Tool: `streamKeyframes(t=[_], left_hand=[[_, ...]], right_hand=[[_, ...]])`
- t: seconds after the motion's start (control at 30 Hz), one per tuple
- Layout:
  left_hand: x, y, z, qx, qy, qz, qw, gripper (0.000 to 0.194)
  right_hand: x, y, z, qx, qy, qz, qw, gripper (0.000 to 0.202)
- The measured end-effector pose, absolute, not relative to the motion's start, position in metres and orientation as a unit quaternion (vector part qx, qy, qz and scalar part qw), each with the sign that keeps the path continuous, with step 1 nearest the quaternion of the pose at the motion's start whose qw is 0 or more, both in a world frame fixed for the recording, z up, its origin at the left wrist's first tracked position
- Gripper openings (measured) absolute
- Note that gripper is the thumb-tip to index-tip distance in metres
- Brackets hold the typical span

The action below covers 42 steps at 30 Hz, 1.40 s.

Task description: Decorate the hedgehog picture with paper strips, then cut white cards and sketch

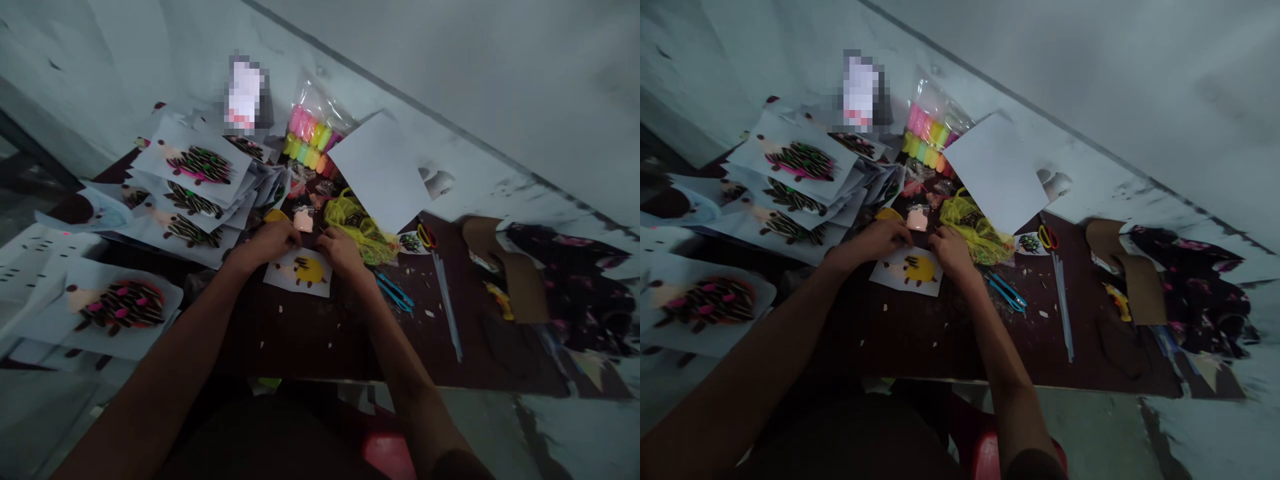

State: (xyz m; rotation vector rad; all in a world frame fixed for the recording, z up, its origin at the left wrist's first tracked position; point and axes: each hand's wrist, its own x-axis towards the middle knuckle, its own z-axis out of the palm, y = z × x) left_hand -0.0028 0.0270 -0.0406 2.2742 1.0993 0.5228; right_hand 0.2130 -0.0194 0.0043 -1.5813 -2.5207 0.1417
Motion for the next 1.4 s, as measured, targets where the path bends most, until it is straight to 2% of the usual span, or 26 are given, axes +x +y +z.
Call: streamKeyframes(t=[0.27, 0.5, 0.7, 1.4], left_hand=[[-0.002, 0.028, -0.04, 0.837, 0.414, 0.193, 0.301, 0.029], [-0.001, 0.025, -0.033, 0.843, 0.417, 0.179, 0.287, 0.031], [0.0, 0.025, -0.033, 0.844, 0.426, 0.174, 0.274, 0.031], [0.0, 0.025, -0.033, 0.844, 0.425, 0.161, 0.284, 0.033]], right_hand=[[0.22, -0.054, 0.006, -0.571, -0.786, 0.088, 0.221, 0.018], [0.21, -0.091, -0.002, -0.573, -0.767, 0.125, 0.26, 0.02], [0.193, -0.1, -0.006, -0.56, -0.776, 0.149, 0.248, 0.022], [0.178, -0.101, -0.002, -0.589, -0.802, 0.054, 0.083, 0.032]])
